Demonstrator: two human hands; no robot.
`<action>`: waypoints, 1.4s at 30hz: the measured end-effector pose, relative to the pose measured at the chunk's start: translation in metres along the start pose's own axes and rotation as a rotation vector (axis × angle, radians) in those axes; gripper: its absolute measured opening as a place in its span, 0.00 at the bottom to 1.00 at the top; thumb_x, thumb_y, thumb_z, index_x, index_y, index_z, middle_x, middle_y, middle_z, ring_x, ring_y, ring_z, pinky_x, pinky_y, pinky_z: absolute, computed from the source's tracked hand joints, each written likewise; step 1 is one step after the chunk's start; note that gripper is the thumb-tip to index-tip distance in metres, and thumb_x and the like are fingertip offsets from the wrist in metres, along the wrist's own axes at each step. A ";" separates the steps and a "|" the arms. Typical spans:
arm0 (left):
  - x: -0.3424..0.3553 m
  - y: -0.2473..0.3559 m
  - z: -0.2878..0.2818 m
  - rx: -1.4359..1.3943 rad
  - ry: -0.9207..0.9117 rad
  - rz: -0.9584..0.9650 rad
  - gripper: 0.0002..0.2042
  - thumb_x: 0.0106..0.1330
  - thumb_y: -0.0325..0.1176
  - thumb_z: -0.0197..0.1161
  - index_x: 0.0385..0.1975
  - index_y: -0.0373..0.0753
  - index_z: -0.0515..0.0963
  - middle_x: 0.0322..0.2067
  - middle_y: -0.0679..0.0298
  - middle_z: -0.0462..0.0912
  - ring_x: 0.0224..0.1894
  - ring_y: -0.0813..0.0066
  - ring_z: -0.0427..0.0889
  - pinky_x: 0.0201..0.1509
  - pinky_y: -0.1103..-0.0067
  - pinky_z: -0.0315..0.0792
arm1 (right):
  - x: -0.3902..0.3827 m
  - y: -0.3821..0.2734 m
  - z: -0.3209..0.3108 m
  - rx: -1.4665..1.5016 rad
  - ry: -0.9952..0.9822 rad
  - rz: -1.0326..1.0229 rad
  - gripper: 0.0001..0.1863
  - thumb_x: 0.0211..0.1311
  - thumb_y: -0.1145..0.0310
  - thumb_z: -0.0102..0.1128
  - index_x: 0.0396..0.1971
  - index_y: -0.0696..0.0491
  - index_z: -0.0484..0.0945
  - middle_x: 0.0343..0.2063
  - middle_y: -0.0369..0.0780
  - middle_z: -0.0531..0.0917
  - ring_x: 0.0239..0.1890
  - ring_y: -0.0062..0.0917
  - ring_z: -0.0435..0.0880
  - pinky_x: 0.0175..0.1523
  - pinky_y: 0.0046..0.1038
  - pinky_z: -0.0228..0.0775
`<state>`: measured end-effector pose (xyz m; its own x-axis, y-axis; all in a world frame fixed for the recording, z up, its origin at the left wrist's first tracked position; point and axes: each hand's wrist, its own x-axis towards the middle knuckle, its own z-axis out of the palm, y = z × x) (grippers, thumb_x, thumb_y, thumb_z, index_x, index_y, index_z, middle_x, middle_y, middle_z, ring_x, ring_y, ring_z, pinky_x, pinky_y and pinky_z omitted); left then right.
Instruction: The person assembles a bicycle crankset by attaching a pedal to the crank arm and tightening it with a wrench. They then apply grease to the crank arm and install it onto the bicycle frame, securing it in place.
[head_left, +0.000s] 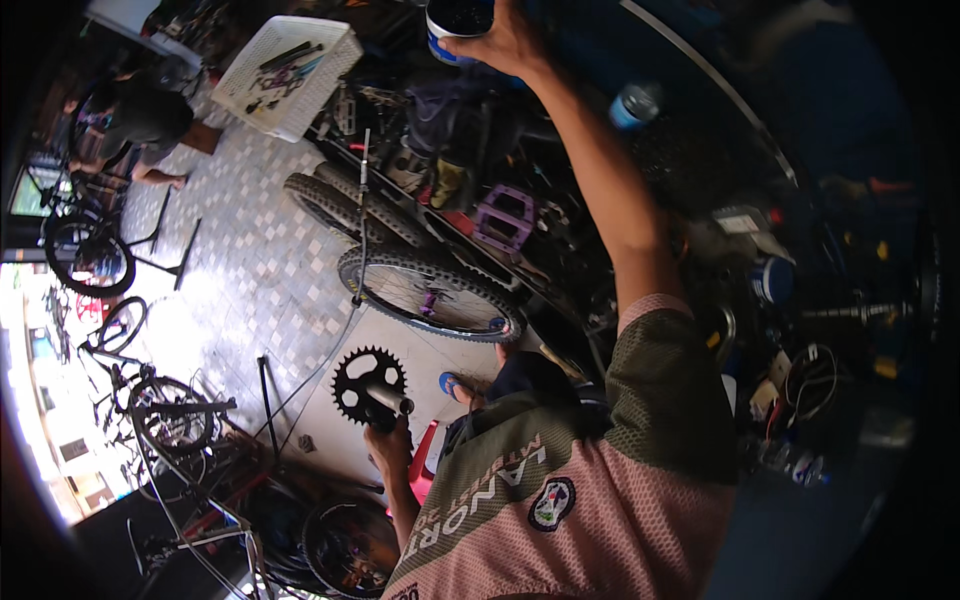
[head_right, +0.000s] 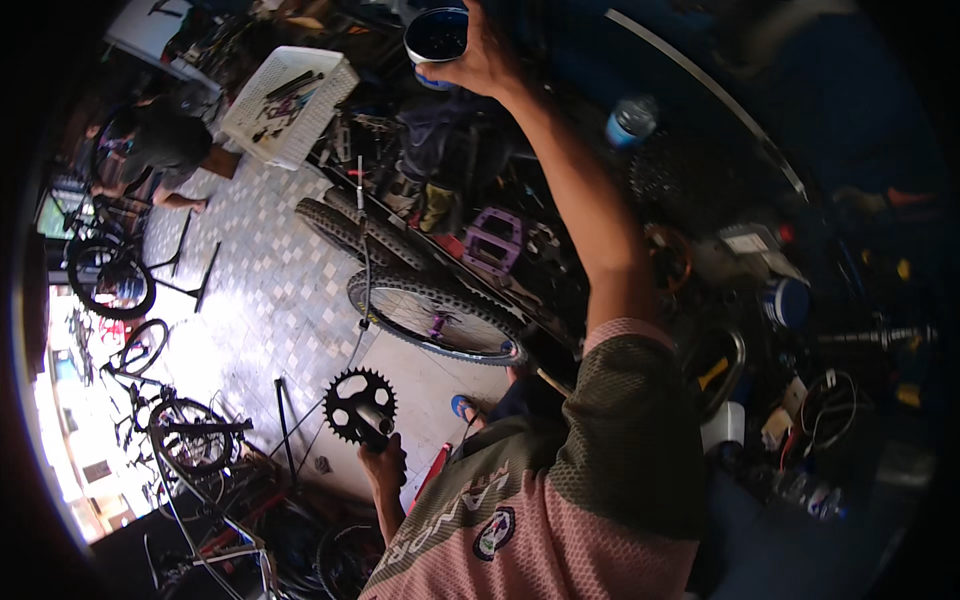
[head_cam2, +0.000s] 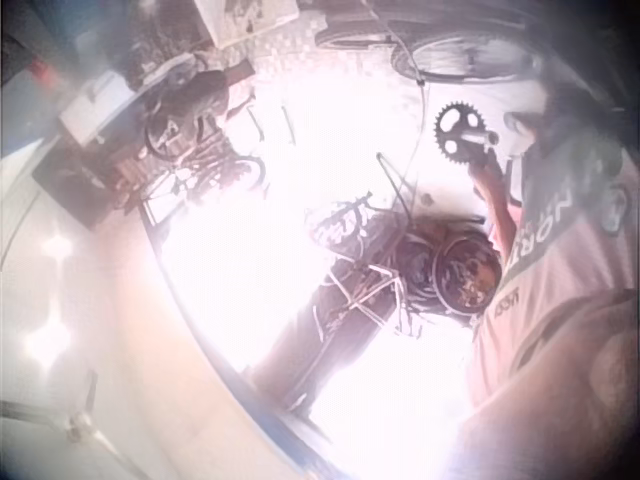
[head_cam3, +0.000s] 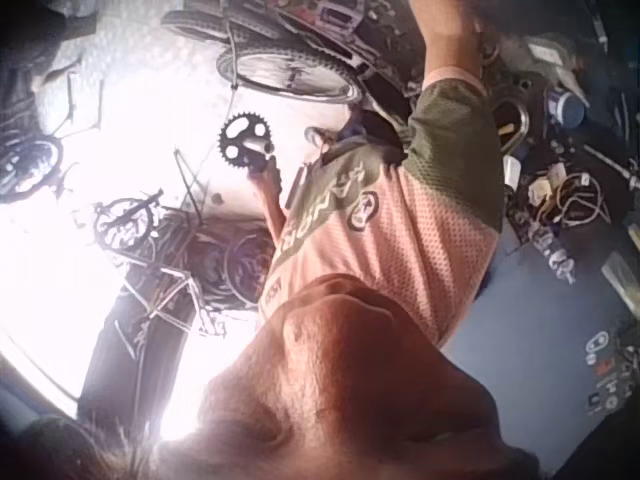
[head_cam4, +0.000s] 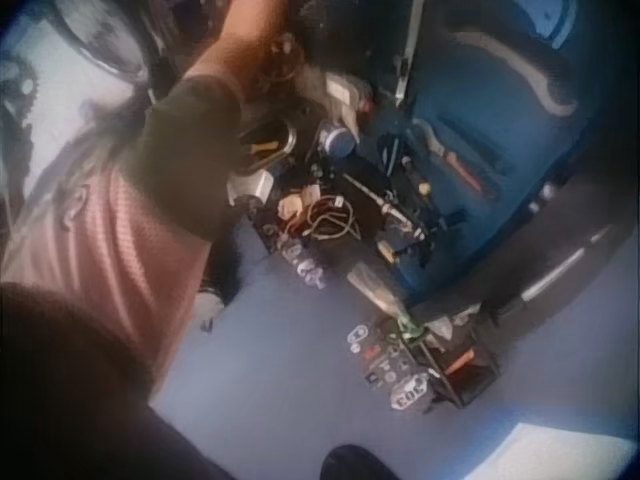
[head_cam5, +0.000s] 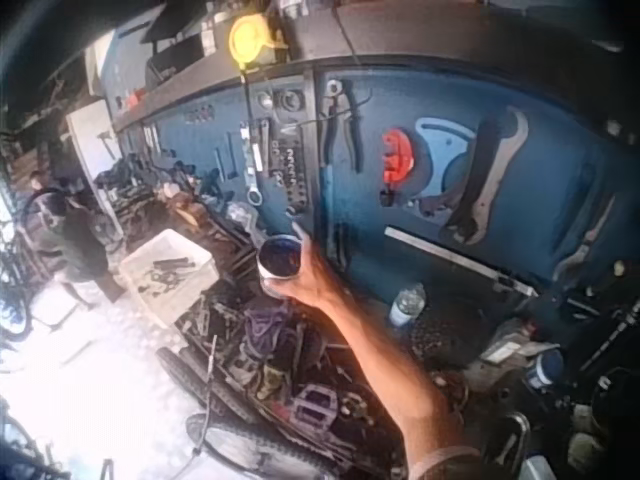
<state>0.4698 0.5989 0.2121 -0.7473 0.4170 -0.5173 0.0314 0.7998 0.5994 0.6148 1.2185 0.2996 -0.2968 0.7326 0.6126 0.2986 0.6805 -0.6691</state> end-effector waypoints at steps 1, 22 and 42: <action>0.011 0.004 0.001 0.033 -0.019 0.059 0.13 0.61 0.35 0.70 0.19 0.34 0.78 0.12 0.66 0.76 0.14 0.77 0.75 0.21 0.71 0.67 | -0.017 -0.013 -0.030 0.001 0.032 -0.065 0.67 0.41 0.56 0.89 0.78 0.53 0.50 0.65 0.55 0.74 0.67 0.47 0.76 0.72 0.46 0.66; 0.025 -0.032 0.011 0.121 -0.678 0.460 0.12 0.63 0.33 0.73 0.30 0.37 0.75 0.15 0.67 0.76 0.14 0.79 0.73 0.17 0.76 0.66 | -0.466 -0.203 -0.251 -0.477 0.450 0.705 0.62 0.44 0.54 0.87 0.75 0.56 0.55 0.66 0.55 0.73 0.69 0.44 0.73 0.74 0.40 0.64; -0.052 -0.037 0.053 0.020 -0.578 0.358 0.14 0.61 0.35 0.74 0.29 0.35 0.75 0.15 0.64 0.77 0.13 0.75 0.75 0.17 0.74 0.68 | -0.487 -0.169 -0.256 -0.968 -0.196 0.318 0.40 0.48 0.28 0.70 0.45 0.50 0.91 0.74 0.52 0.62 0.80 0.51 0.50 0.80 0.55 0.49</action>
<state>0.5431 0.5701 0.1843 -0.2140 0.8169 -0.5356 0.2276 0.5749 0.7859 0.9410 0.7508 0.2214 -0.1935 0.9242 0.3293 0.9641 0.2412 -0.1106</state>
